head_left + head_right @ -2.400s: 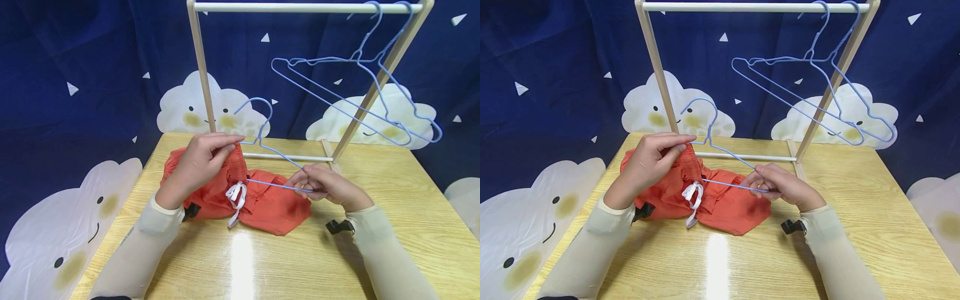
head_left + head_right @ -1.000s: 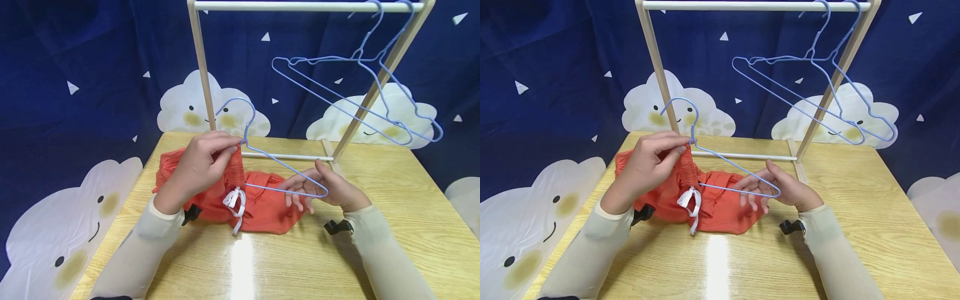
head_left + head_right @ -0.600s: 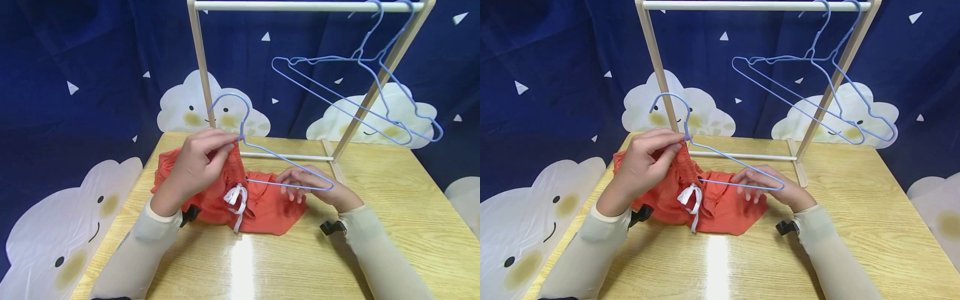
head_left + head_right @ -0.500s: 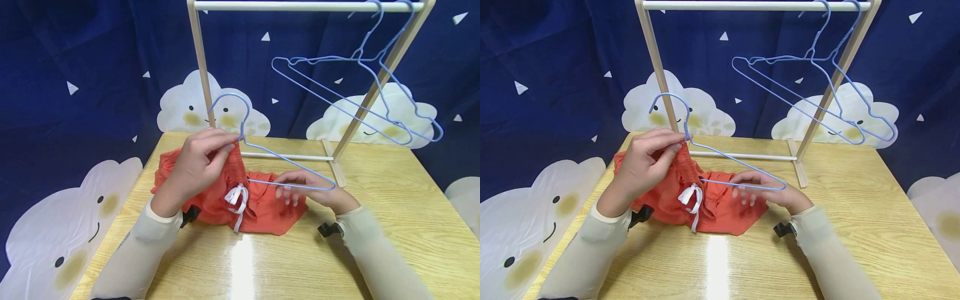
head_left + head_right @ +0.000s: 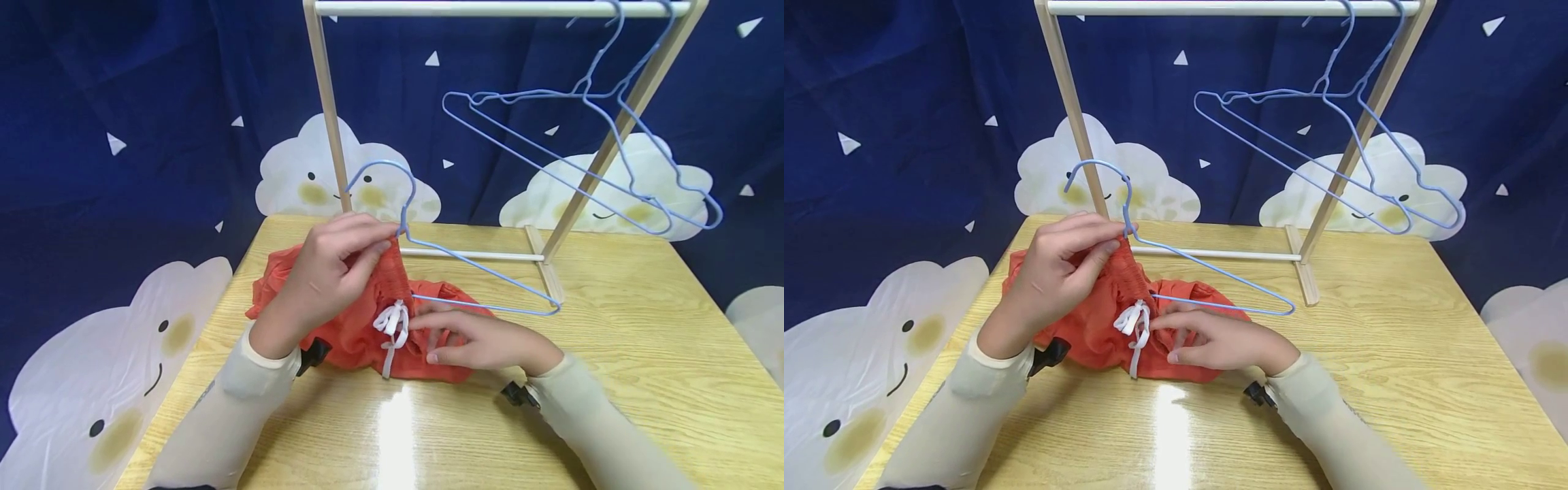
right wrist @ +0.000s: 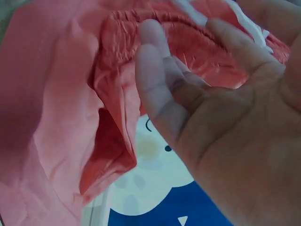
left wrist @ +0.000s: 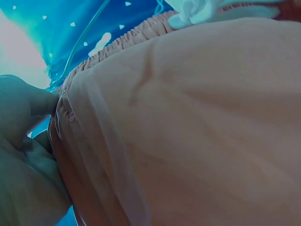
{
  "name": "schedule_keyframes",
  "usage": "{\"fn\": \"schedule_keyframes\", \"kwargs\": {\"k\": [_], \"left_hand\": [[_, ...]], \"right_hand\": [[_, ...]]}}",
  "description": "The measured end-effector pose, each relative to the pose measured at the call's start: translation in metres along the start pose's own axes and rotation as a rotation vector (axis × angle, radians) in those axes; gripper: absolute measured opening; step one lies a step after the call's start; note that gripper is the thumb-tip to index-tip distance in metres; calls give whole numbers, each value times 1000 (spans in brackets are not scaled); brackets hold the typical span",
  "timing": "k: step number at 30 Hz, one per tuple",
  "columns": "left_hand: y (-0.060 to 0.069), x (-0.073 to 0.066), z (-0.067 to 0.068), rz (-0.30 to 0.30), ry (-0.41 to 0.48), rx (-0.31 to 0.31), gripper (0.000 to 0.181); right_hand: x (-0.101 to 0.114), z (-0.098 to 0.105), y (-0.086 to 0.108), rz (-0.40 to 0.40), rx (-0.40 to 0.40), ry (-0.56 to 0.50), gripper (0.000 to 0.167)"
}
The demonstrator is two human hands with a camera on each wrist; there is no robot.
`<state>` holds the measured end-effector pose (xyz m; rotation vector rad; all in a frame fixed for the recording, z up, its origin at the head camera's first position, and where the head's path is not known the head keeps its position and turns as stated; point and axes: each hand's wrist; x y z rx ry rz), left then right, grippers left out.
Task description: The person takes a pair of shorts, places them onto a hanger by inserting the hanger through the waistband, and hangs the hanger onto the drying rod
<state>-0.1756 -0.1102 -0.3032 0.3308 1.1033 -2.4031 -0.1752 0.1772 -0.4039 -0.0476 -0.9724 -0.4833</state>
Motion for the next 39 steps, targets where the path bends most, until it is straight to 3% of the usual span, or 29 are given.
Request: {"fn": "schedule_keyframes", "kwargs": {"k": [9, 19, 23, 28, 34, 39], "left_hand": [[0, -1, 0, 0, 1, 14, 24], [2, -3, 5, 13, 10, -59, 24], [2, -1, 7, 19, 4, -79, 24], [1, -1, 8, 24, 14, -110, 23], [2, 1, 10, 44, 13, -129, 23], [2, 3, 13, 65, 11, -152, 24]], "right_hand": [[2, -5, -5, -48, 13, 35, 56], [-4, -3, -8, -126, -7, 98, 50], [-7, -2, -10, -103, -40, 88, 39], [-12, 2, -12, -90, -109, 49, 8], [-15, 6, -9, -110, -207, -57, 22], [-15, 10, -4, -92, -261, -51, 27]]}}
Point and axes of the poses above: each hand's wrist, its own y-axis away from the middle knuckle, its own z-axis out of the back of the hand, x = y × z, and after that the axes turned 12 degrees about x, right-handed
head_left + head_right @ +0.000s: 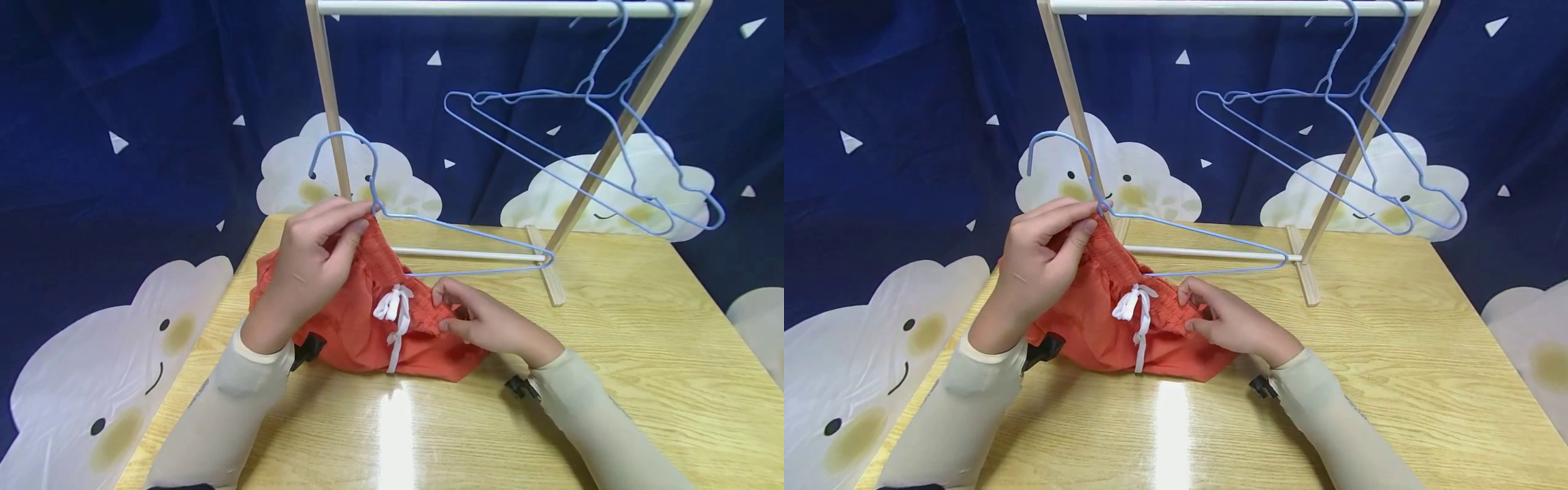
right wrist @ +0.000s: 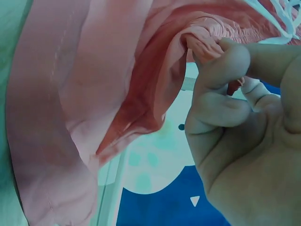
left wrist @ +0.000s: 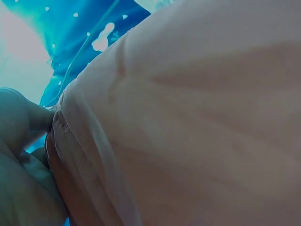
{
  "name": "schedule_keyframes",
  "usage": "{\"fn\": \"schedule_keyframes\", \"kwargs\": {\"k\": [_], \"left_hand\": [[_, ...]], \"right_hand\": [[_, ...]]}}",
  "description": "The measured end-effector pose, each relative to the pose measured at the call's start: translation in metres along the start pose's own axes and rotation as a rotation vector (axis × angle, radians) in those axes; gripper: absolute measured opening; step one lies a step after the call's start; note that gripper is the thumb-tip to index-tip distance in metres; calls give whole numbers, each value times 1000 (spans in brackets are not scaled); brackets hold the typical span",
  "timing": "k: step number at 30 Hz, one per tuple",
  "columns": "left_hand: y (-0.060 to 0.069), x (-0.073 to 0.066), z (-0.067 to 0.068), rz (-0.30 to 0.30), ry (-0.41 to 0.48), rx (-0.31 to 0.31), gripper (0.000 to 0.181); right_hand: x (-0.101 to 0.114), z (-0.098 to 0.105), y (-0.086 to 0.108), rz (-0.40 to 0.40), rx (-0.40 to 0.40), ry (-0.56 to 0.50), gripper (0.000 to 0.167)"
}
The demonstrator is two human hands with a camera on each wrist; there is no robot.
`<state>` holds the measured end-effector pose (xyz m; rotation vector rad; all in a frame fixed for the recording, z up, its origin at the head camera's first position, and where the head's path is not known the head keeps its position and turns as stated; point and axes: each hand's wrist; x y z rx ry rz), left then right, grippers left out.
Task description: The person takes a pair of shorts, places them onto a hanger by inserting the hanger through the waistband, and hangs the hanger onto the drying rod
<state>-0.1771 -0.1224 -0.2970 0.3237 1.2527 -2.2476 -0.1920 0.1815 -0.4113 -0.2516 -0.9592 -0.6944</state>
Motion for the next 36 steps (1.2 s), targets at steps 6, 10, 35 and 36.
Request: {"fn": "schedule_keyframes", "kwargs": {"k": [6, 10, 35, 36], "left_hand": [[0, 2, 3, 38, 4, -27, 25], [0, 3, 3, 66, 8, -41, 26], [1, 7, 5, 110, -3, -42, 26], [1, 7, 5, 109, -5, -43, 25]], "right_hand": [[-2, 8, 5, -29, -17, -12, 42], [-4, 14, 8, -28, 7, -15, 45], [-4, 23, 14, 33, 86, 107, 36], [-4, 23, 14, 35, 101, 113, 32]]}}
Point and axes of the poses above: each hand's wrist, its own y-axis away from the middle knuckle, its own z-axis out of the back of the hand, x = y × z, and after that the axes turned 12 degrees about x, right-handed
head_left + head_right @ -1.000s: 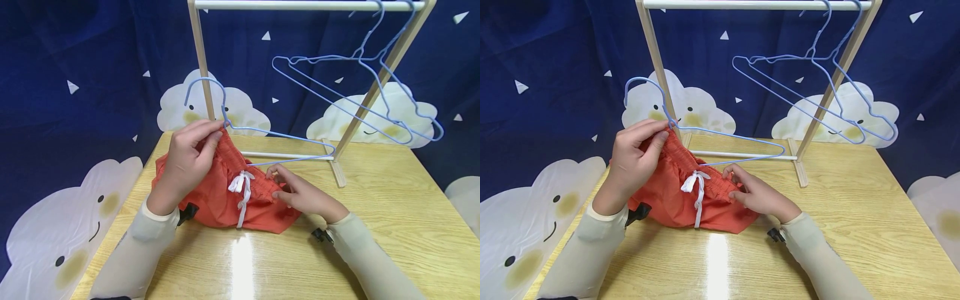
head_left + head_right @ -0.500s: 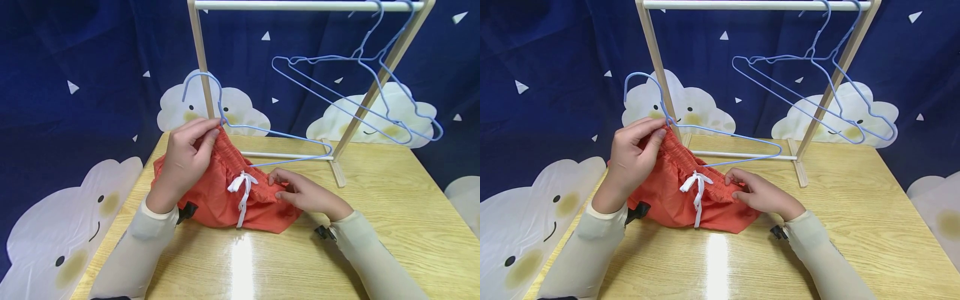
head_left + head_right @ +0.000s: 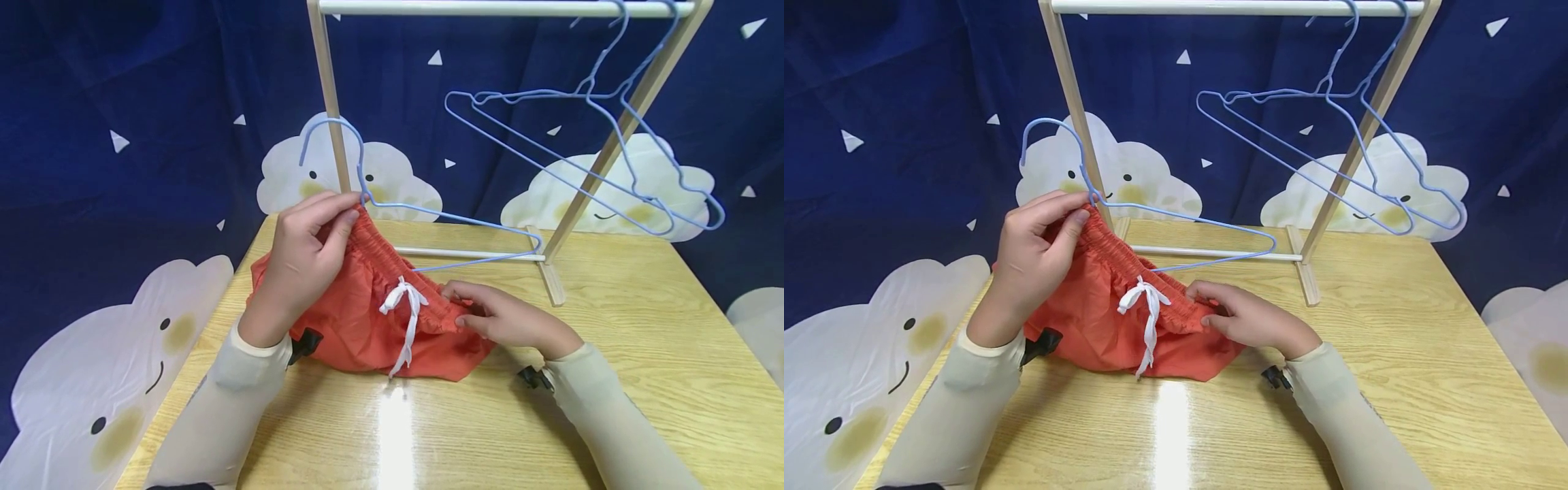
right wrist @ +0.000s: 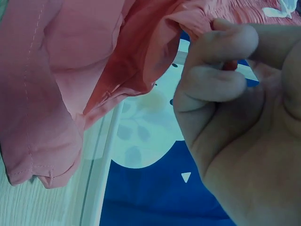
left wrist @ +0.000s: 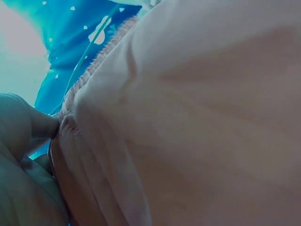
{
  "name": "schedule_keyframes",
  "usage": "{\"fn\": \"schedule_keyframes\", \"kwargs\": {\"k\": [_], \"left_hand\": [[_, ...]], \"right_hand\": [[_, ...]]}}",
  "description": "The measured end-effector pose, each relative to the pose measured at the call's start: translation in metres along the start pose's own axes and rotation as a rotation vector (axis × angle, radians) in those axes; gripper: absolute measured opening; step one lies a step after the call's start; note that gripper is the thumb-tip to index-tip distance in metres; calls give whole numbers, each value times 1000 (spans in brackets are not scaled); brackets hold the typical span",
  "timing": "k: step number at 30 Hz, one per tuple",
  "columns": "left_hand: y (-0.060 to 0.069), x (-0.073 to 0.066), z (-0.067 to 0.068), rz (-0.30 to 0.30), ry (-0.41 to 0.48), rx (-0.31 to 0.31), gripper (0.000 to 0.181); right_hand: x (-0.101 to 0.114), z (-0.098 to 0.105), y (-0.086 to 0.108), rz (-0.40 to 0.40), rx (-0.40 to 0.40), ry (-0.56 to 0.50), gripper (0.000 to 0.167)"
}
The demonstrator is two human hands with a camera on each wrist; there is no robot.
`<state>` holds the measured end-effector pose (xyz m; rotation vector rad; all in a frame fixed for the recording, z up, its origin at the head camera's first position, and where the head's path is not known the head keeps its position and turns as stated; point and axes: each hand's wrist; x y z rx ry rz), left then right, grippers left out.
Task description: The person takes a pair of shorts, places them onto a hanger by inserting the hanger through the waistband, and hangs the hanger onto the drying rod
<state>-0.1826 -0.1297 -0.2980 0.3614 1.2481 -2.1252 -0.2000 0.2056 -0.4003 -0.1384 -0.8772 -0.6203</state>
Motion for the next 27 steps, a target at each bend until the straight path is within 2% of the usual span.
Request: {"fn": "schedule_keyframes", "kwargs": {"k": [5, 8, 14, 17, 27], "left_hand": [[1, 2, 2, 0, 1, -39, 25], [0, 3, 4, 5, 11, -55, 26], [-1, 4, 5, 12, 19, -50, 25], [-1, 6, 5, 10, 17, -55, 25], [-2, 13, 8, 41, 13, -36, 25]], "right_hand": [[-5, 0, -1, 3, 61, 30, 14], [-8, 1, 0, -4, 68, 6, 7], [-8, 8, 5, -19, -9, -5, 11], [-8, 13, 9, -27, -43, -8, 7], [-13, 35, 29, 30, -117, -41, 12]]}}
Point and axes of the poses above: each hand's wrist, its own y-axis away from the middle knuckle, its own z-axis out of the back of the hand, x = y × z, and after that the axes turned 12 degrees about x, right-handed
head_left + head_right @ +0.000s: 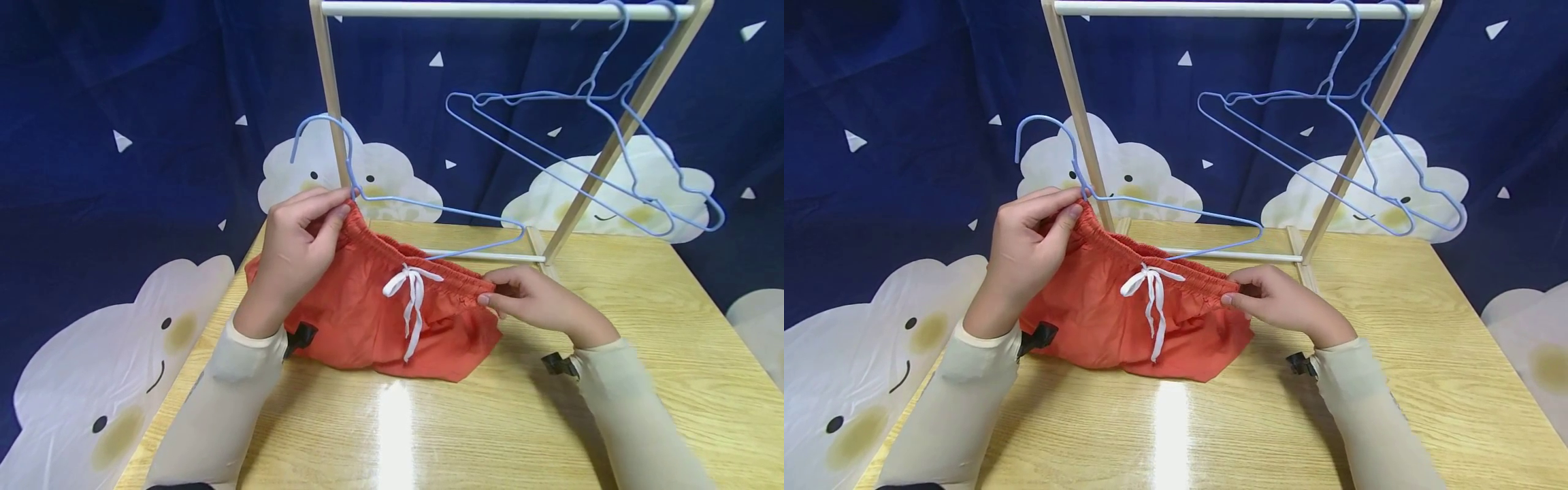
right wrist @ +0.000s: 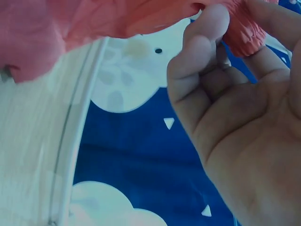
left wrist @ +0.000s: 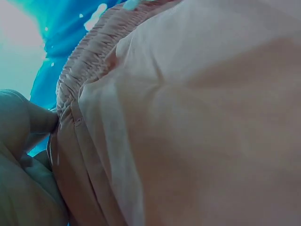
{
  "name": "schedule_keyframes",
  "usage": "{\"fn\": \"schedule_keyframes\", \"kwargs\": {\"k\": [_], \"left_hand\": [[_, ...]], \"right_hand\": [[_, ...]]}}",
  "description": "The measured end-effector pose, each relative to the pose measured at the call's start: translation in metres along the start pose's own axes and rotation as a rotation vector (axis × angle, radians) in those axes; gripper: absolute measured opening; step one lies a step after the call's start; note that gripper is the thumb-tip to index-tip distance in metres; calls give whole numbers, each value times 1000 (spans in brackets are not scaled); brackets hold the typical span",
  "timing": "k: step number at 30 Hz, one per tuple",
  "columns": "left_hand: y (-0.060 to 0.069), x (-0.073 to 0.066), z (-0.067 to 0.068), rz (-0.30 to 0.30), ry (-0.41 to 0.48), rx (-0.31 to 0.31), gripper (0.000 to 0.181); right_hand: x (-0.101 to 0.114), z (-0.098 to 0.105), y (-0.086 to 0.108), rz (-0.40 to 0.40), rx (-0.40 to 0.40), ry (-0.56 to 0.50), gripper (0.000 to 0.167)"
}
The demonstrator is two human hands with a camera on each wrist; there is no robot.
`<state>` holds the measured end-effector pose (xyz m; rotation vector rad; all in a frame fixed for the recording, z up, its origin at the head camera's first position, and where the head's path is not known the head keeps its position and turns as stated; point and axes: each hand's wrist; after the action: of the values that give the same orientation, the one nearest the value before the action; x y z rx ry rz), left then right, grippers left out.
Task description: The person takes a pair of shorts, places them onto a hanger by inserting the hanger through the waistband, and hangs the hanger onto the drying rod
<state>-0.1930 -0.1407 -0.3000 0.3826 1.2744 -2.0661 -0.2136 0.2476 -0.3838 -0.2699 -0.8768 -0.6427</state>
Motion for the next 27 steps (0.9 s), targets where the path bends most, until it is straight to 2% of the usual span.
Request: {"fn": "schedule_keyframes", "kwargs": {"k": [4, 10, 18, 27], "left_hand": [[-1, 3, 0, -2, -9, 9, 24], [-2, 8, -1, 2, -27, 20, 23], [-4, 10, -2, 14, -42, 59, 20], [-3, 11, -4, 38, -52, 124, 22]], "right_hand": [[3, 10, 9, 11, -53, 0, 16], [10, 19, 20, -22, -111, 50, 15], [15, 26, 27, -14, -190, 71, 18], [20, 25, 28, 13, -354, 86, 14]]}}
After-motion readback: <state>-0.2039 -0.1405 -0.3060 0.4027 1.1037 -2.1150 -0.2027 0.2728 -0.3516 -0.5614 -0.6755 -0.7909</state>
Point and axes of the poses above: each hand's wrist, its own y-axis away from the middle knuckle, its own z-axis out of the back of the hand, x = y × z, and after that the axes turned 12 degrees about x, right-handed
